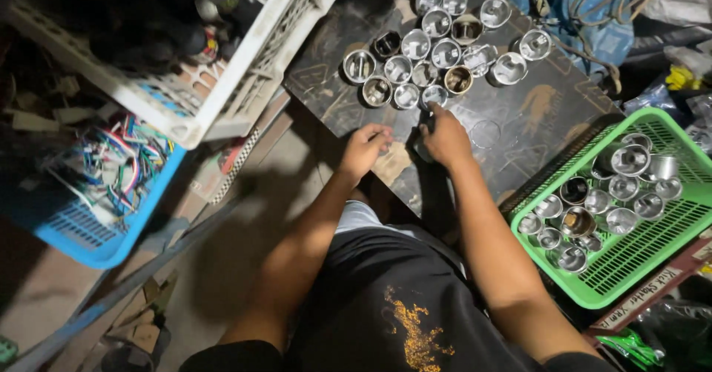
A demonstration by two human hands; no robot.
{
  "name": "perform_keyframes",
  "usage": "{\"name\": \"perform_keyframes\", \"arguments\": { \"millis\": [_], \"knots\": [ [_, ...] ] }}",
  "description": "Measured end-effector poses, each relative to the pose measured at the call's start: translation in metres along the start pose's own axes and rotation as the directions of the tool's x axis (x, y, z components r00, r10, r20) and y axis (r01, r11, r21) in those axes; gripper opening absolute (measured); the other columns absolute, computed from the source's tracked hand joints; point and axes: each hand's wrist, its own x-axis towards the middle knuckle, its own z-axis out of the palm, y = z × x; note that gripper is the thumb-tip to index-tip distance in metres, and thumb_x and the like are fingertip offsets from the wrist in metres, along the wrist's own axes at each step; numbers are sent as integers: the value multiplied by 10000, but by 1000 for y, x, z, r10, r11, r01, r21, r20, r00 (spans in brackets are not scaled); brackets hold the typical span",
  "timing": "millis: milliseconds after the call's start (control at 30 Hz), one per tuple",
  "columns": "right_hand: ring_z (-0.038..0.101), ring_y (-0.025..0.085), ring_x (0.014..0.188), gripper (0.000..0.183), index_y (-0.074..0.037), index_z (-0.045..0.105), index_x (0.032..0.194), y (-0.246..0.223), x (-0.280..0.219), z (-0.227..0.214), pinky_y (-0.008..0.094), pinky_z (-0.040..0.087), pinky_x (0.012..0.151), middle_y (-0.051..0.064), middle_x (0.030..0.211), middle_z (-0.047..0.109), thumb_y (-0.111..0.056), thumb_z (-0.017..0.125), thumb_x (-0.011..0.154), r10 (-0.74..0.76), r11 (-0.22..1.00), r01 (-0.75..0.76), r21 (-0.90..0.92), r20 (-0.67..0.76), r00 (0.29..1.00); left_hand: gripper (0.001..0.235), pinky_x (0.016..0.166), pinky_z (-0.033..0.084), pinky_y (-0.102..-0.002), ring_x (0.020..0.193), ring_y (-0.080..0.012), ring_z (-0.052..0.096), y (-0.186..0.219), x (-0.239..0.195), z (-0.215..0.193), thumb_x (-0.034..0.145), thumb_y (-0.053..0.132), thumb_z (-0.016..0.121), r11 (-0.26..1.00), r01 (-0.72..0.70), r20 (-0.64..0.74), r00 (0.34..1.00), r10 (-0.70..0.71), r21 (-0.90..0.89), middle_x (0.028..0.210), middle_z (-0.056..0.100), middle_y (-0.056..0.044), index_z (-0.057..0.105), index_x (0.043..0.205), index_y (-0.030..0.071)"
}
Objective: Cleaning multiple motorcycle engine pistons using a cloth and organizing them into a basket.
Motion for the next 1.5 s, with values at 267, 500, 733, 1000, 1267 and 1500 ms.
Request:
{"name": "perform_keyframes", "arguments": {
  "millis": [267, 500, 733, 1000, 1267, 1500],
  "knots": [
    [716, 430, 1040, 254, -151, 717, 1126, 13, -23, 17, 547, 579, 859, 174, 1025, 740, -248, 716, 890, 80, 995, -78, 62, -28, 996, 318, 700, 596, -302, 880, -208, 735, 5, 21, 15, 940, 276, 628, 985, 84, 112, 988, -102, 153, 997, 770, -117, 736, 1168, 82],
    [633, 174, 827, 118, -114, 765, 990, 7, -74, -8, 349, 511, 818, 45, 791, 697, -174, 789, 892, 17, 726, 132, 675, -210, 978, 698, 951, 521, -429, 1268, -305, 552, 107, -44, 44, 1025, 379, 599, 995, 98, 344, 935, -81, -31, 1446, 523, -261, 366, 1564, 2],
    [662, 313, 922, 383, -91, 738, 1253, 18, -154, -128, 471, 529, 869, 206, 1104, 722, -84, 708, 871, 42, 737, 224, 638, -374, 926, 602, 730, 550, -187, 960, -92, 605, 146, -54, 101, 969, 157, 734, 906, -198, 478, 796, 371, -374, 1148, 658, -55, 452, 1494, 76],
    [654, 195, 1247, 426, -163, 536, 1345, 61, -219, -162, 402, 526, 1164, 33, 1295, 673, -15, 626, 955, 369, -168, 745, 646, -659, 655, 733, 635, 538, -130, 919, -102, 646, 158, -89, 162, 698, 83, 968, 902, -406, 552, 723, 416, -148, 1230, 653, -65, 634, 1350, 109],
    [712, 258, 1170, 349, -98, 560, 1284, 94, -245, -152, 428, 595, 1075, 114, 1210, 720, -11, 659, 961, 422, -241, 777, 582, -658, 623, 723, 606, 521, -120, 899, -105, 605, 166, -126, 201, 685, 131, 979, 878, -474, 545, 720, 429, -66, 1196, 656, -85, 669, 1338, 134],
    [693, 252, 1223, 336, -124, 565, 1318, 121, -274, -162, 443, 578, 1116, 106, 1244, 710, -107, 653, 994, 423, -243, 814, 528, -697, 579, 678, 579, 479, -142, 835, -99, 544, 175, -155, 233, 795, 181, 911, 862, -496, 563, 686, 462, -103, 1122, 652, -119, 609, 1391, 69]
  ]
}}
